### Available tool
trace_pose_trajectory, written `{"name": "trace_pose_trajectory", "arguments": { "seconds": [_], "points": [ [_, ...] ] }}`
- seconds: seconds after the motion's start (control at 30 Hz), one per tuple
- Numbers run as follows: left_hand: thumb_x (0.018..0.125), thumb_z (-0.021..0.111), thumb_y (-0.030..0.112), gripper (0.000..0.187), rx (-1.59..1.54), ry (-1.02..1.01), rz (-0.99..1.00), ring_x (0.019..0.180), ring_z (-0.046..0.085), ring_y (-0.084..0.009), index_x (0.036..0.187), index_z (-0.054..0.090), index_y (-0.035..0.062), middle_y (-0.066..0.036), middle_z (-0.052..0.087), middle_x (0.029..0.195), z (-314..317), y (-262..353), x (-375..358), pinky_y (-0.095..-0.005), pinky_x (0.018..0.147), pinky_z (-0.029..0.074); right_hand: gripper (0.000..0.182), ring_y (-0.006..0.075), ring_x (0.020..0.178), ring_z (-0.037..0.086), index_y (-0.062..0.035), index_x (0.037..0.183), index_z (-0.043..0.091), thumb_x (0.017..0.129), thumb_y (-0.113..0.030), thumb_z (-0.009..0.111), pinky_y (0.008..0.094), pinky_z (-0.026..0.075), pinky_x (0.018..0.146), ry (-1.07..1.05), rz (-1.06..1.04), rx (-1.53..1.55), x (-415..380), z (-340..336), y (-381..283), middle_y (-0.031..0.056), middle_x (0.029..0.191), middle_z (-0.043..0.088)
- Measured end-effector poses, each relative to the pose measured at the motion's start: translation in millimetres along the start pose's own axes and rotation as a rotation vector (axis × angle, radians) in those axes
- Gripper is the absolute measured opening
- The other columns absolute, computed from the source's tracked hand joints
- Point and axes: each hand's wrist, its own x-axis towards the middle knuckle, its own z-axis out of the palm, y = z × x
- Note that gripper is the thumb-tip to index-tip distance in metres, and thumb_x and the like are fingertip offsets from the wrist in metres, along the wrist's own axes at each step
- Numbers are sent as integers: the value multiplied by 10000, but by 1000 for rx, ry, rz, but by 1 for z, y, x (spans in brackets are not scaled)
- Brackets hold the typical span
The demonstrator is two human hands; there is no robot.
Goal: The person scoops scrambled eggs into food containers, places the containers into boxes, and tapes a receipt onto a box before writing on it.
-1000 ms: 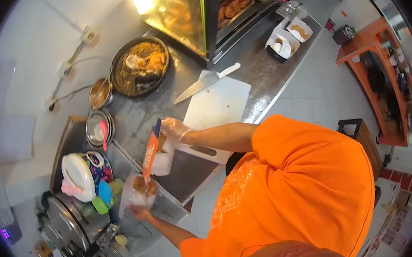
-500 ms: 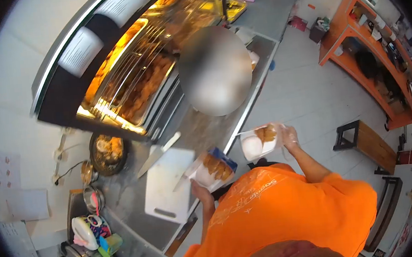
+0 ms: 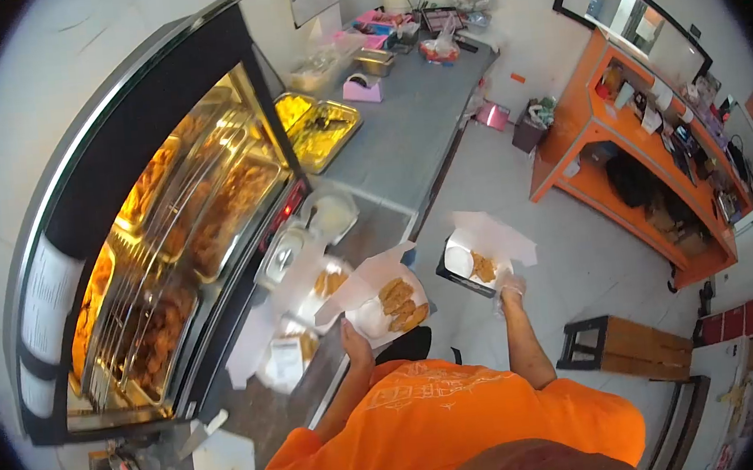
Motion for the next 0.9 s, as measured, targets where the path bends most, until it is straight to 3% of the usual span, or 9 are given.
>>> {"name": "trace_pose_trajectory", "arguments": {
  "seconds": [0.13, 0.23, 0.3, 0.57, 0.7, 0.8, 0.83, 0.87, 0.9],
  "points": [
    [1067, 370, 374, 515, 184, 14, 32, 1200, 544, -279, 1312, 541, -46, -170, 575, 1314, 150, 33, 76, -387, 1039, 399, 614, 315, 1034, 661, 109, 1176, 627, 914, -446, 598, 428, 499, 847, 69, 19, 363, 128, 41, -46, 263, 1140, 678],
    [1071, 353, 363, 476, 271, -19, 47, 1144, 577, -305, 1226, 566, -33, -196, 615, 1210, 246, -2, 178, -403, 1000, 421, 631, 321, 992, 667, 129, 1125, 639, 902, -461, 611, 438, 499, 847, 247, -173, 202, 239, 60, -105, 265, 1088, 691],
    [1073, 360, 380, 469, 402, 136, 446, 1067, 607, -321, 1197, 574, -19, -205, 644, 1131, 304, 11, 217, -413, 953, 449, 605, 363, 996, 674, 106, 1087, 658, 894, -465, 611, 454, 499, 844, 151, -165, 152, 287, 44, -174, 266, 1062, 698],
    [1057, 400, 408, 472, 303, 337, 319, 1046, 619, -428, 1204, 559, -12, -260, 651, 1112, 460, 57, 339, -463, 901, 470, 622, 440, 1029, 659, 47, 1077, 689, 873, -536, 619, 488, 508, 833, -133, -460, -346, 480, 91, -421, 290, 1067, 680],
    [1042, 425, 430, 568, 418, 454, 336, 1228, 540, -410, 1341, 478, -50, -285, 556, 1315, 531, -14, 414, -430, 1041, 423, 560, 374, 1049, 673, -40, 1114, 716, 860, -533, 638, 449, 523, 862, -269, -544, -556, 530, 152, -527, 233, 1132, 688],
    [977, 542, 486, 802, 254, 350, -77, 1381, 410, -411, 1488, 296, -82, -326, 416, 1462, 583, 63, 388, -421, 1143, 338, 541, 359, 1017, 678, -51, 1120, 715, 869, -524, 636, 432, 535, 845, -317, -623, -612, 518, 164, -583, 189, 1148, 695],
    [944, 568, 549, 910, 238, 304, -93, 1353, 447, -398, 1509, 237, -83, -311, 425, 1463, 589, 83, 375, -424, 1121, 363, 498, 322, 960, 686, -70, 1068, 730, 875, -518, 629, 407, 542, 824, -90, -917, -617, 598, 232, -547, 159, 1136, 692],
    [928, 595, 539, 920, 483, 319, -112, 1362, 436, -395, 1516, 242, -73, -303, 423, 1470, 592, 96, 372, -429, 1139, 344, 443, 317, 962, 702, -178, 1054, 752, 884, -550, 580, 429, 554, 808, -55, -1107, -754, 563, 216, -563, 129, 1082, 727],
    [905, 643, 506, 870, 538, 375, 116, 1359, 443, -378, 1486, 331, -61, -287, 435, 1467, 581, 55, 391, -434, 1142, 343, 308, 255, 887, 714, -205, 1005, 759, 882, -451, 620, 396, 566, 765, -388, -1122, -289, 558, 212, -560, 77, 992, 745]
  ]
}}
